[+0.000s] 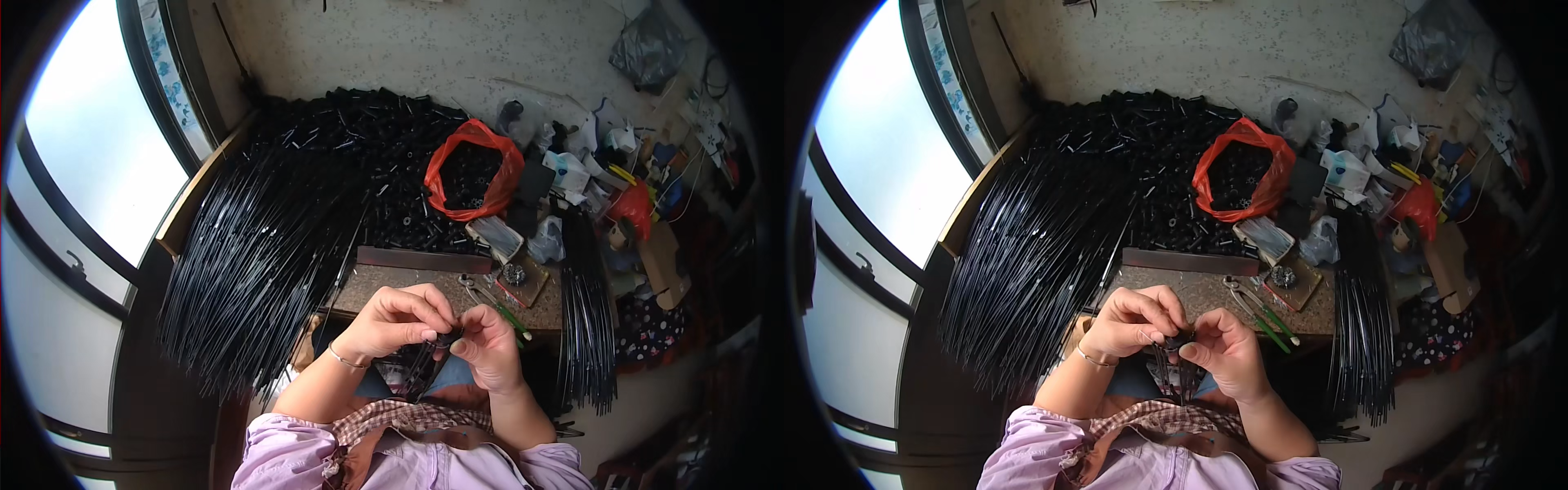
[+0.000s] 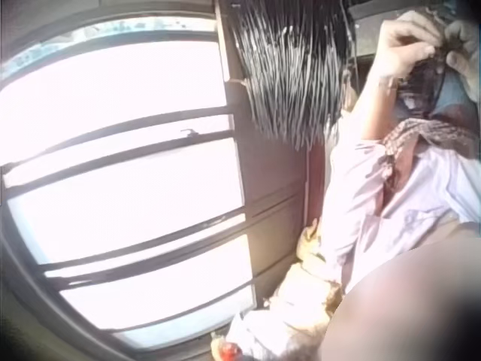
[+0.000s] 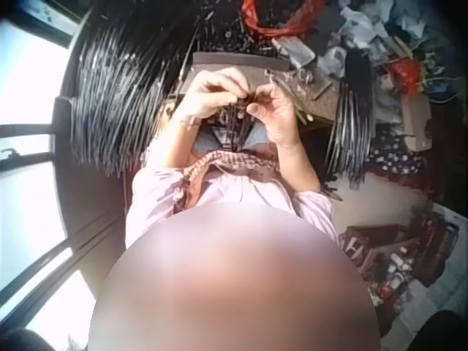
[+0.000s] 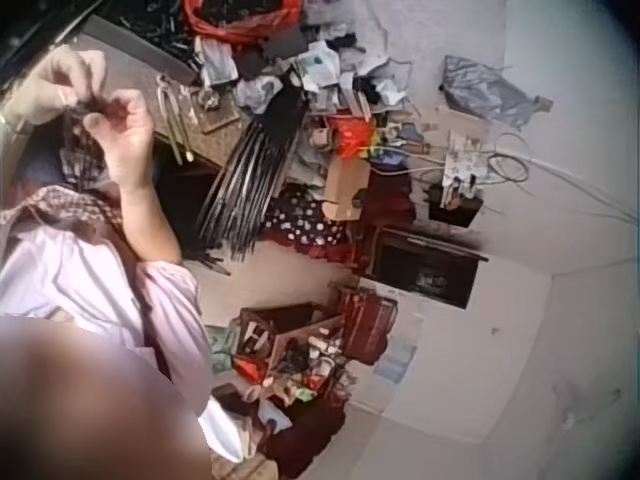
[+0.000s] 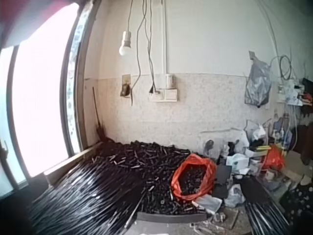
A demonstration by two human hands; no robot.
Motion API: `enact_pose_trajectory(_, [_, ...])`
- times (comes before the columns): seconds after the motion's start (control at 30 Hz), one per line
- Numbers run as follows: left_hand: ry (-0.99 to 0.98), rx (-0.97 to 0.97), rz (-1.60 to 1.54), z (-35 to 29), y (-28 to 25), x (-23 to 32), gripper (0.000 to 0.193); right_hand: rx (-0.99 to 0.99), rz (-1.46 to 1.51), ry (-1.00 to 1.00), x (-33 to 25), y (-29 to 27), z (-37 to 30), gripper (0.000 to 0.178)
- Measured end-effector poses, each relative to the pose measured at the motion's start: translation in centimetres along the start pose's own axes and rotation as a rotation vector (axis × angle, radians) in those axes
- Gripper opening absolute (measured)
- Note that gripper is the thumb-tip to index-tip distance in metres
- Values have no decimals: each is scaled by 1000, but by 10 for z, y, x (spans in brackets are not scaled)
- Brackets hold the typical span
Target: Assembling components for umbrella ribs by attaching plastic tips and connectors to long rods.
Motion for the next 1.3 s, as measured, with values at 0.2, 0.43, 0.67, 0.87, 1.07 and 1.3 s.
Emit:
enact_pose_trajectory(0.2, [-32,143,-151,5,-11,-5,11,-40,18,43,10,-4,15,21])
enact_pose_trajectory(0.43, [-22,33,-57,6,-10,2,13,-42,-69,-10,-1,0,12,20])
enact_pose_trajectory(0.67, [72,-22,-72,-1,-1,-5,14,-134,-35,128,-1,0,12,24])
enact_pose_trajectory(0.87, [775,601,767,-35,1,-5,19,84,-150,-142,-3,-8,7,27])
enact_pose_trajectory(1.07, [558,513,667,-29,19,-10,15,123,17,-103,3,-6,8,26])
enact_pose_trajectory(1.3, [329,510,292,-31,17,-16,17,83,5,-76,0,-5,7,24])
Point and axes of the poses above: each hand's wrist, its own z-axis towards the middle knuckle, its own y-axis out of the palm, x = y × z, the point moved 4 cm from there along z, towards the middle knuckle, and after that the axes turned 12 degrees about x, right-handed, at the moved point
